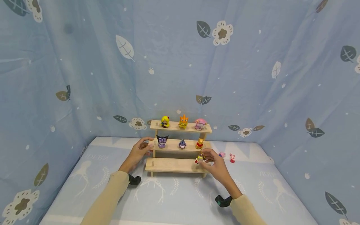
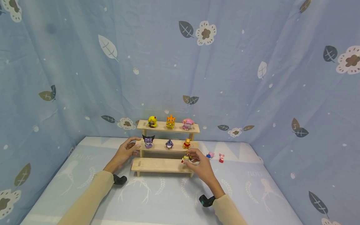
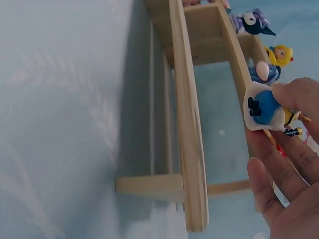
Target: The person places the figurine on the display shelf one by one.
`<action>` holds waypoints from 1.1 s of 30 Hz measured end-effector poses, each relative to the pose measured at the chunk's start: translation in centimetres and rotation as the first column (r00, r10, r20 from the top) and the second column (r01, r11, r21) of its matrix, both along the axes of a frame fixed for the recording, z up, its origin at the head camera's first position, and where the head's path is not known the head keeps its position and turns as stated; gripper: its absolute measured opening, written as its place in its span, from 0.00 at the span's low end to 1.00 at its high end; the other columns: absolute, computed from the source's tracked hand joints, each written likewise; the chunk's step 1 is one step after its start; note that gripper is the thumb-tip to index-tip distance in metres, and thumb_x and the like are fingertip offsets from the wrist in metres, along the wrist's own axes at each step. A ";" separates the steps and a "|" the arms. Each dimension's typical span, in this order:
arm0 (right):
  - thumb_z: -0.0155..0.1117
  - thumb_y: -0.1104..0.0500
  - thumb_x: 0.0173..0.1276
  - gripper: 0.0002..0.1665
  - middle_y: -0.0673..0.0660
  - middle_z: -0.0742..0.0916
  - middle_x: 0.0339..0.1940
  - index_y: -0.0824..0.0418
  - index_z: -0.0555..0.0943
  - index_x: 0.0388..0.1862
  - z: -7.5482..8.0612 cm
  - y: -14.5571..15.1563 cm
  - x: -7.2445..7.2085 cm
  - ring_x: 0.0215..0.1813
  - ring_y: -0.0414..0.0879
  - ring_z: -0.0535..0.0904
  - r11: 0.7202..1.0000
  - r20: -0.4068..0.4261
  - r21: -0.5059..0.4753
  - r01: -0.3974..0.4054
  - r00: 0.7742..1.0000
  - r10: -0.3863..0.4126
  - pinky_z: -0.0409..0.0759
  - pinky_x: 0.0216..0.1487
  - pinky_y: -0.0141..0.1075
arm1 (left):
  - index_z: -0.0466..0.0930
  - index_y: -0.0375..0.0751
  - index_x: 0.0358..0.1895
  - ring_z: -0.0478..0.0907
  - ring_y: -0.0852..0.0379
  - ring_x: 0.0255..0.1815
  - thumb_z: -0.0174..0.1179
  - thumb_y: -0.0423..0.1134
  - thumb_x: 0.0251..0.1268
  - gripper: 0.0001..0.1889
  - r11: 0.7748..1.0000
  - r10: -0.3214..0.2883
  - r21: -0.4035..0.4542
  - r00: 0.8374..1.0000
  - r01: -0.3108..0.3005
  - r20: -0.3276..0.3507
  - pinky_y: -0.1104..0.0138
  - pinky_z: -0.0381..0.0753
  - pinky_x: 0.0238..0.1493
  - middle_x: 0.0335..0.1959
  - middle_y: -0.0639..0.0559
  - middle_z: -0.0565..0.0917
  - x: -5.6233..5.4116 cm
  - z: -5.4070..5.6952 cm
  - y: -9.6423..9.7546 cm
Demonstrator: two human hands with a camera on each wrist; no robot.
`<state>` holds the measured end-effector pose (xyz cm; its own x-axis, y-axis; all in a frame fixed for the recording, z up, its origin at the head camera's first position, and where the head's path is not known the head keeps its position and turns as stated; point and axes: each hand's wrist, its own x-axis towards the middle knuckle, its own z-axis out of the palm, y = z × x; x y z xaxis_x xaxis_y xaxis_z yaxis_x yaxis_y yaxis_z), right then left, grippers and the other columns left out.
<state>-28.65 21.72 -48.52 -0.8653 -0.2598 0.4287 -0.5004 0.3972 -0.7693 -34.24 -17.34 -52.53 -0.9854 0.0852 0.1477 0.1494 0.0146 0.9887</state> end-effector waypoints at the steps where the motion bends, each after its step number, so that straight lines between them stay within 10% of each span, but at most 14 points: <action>1: 0.79 0.57 0.64 0.26 0.50 0.87 0.49 0.54 0.80 0.60 0.0 -0.3 0.0 0.50 0.45 0.84 1.000 0.008 -0.003 -0.005 1.000 0.005 0.84 0.49 0.38 | 0.74 0.49 0.68 0.85 0.49 0.44 0.67 0.51 0.71 0.26 1.000 -0.003 -0.003 1.000 0.003 -0.003 0.49 0.84 0.50 0.46 0.43 0.82 0.0 0.0 0.0; 20: 0.76 0.68 0.65 0.25 0.61 0.87 0.52 0.64 0.80 0.60 1.3 -6.4 1.8 0.51 0.56 0.85 0.995 0.022 0.008 -0.098 0.995 0.098 0.85 0.48 0.47 | 0.72 0.46 0.70 0.85 0.47 0.45 0.65 0.49 0.74 0.26 0.999 -0.046 -0.011 0.999 0.046 -0.026 0.50 0.85 0.49 0.47 0.42 0.82 -0.2 -0.1 -0.3; 27: 0.77 0.54 0.67 0.26 0.45 0.87 0.54 0.46 0.79 0.62 -1.3 -7.7 0.0 0.53 0.43 0.84 0.989 0.007 0.026 -0.146 0.989 0.146 0.85 0.49 0.38 | 0.71 0.44 0.71 0.84 0.43 0.47 0.63 0.45 0.76 0.26 0.999 -0.055 -0.003 0.998 0.055 -0.010 0.43 0.82 0.53 0.46 0.44 0.82 -0.3 0.1 -0.2; 33: 0.76 0.55 0.68 0.25 0.45 0.87 0.52 0.53 0.79 0.62 -1.6 -9.6 0.0 0.51 0.42 0.84 0.983 -0.005 0.039 -0.182 0.983 0.182 0.85 0.48 0.38 | 0.72 0.46 0.69 0.84 0.42 0.47 0.65 0.48 0.74 0.26 0.999 -0.042 -0.001 0.999 0.042 -0.032 0.51 0.85 0.48 0.46 0.42 0.82 -0.2 -0.1 -0.2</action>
<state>-28.67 12.17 -50.14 -0.7983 -0.4290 0.4227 -0.5735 0.3275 -0.7509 -34.47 -17.56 -52.64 -0.9757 0.1265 0.1791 0.1816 0.0081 0.9833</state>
